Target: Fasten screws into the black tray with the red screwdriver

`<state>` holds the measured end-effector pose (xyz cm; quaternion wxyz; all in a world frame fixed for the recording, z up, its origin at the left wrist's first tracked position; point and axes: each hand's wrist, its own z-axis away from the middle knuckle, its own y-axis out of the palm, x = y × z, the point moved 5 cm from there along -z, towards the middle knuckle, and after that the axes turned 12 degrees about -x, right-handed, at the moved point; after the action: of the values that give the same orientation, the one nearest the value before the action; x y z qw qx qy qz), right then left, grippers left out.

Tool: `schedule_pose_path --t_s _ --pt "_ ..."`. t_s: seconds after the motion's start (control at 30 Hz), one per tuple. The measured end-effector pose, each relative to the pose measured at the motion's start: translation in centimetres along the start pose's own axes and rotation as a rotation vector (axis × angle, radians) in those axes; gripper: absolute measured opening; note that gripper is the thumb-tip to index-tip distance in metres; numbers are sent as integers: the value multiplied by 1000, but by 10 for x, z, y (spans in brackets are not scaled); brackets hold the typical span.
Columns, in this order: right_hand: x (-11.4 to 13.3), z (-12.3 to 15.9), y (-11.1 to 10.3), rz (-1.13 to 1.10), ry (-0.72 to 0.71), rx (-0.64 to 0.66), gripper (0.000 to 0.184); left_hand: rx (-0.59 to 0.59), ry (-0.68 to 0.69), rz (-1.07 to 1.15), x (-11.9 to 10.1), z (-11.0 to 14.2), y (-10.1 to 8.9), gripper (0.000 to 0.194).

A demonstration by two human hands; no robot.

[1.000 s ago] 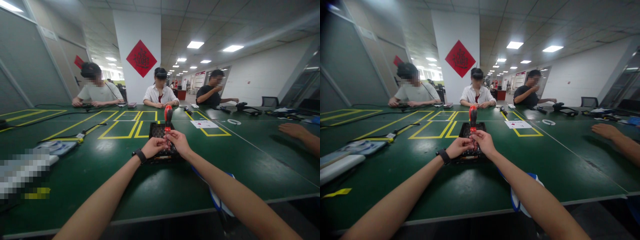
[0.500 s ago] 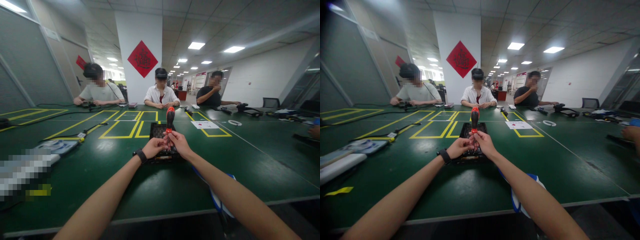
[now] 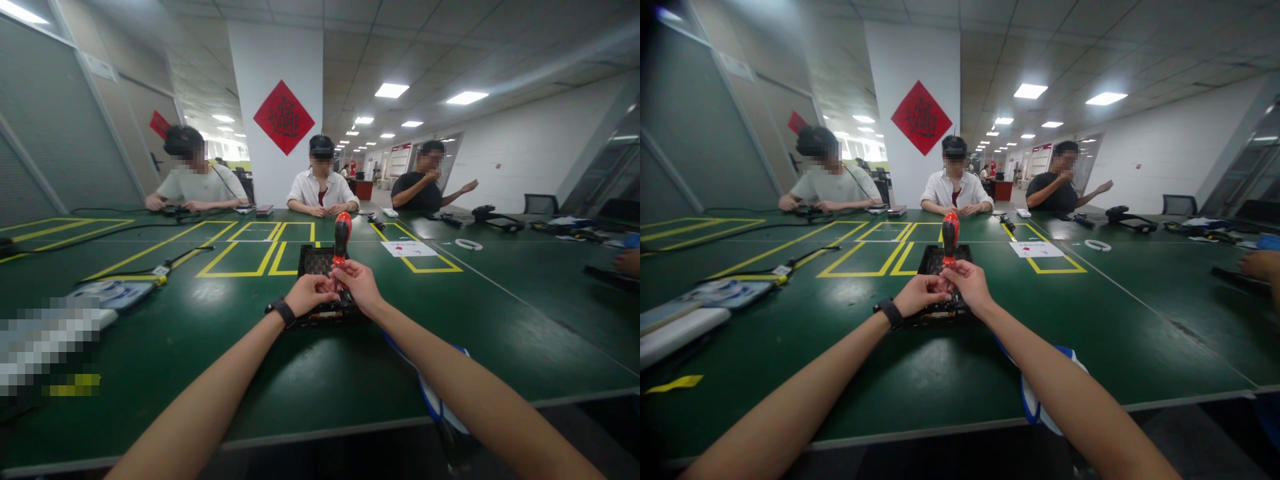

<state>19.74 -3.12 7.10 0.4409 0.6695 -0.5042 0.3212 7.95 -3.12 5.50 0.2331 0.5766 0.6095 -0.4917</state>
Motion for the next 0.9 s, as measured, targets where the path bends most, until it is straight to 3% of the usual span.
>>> schedule_pose_path --t_s 0.4,0.73,0.9 --pt "-4 1 2 -57 95 135 32 125 60 137 -8 2 2 28" --pt "-4 -2 -1 -49 80 67 24 -17 6 18 1 -1 -2 32" --pt "-3 1 2 -38 41 67 25 17 0 27 -2 0 0 31"
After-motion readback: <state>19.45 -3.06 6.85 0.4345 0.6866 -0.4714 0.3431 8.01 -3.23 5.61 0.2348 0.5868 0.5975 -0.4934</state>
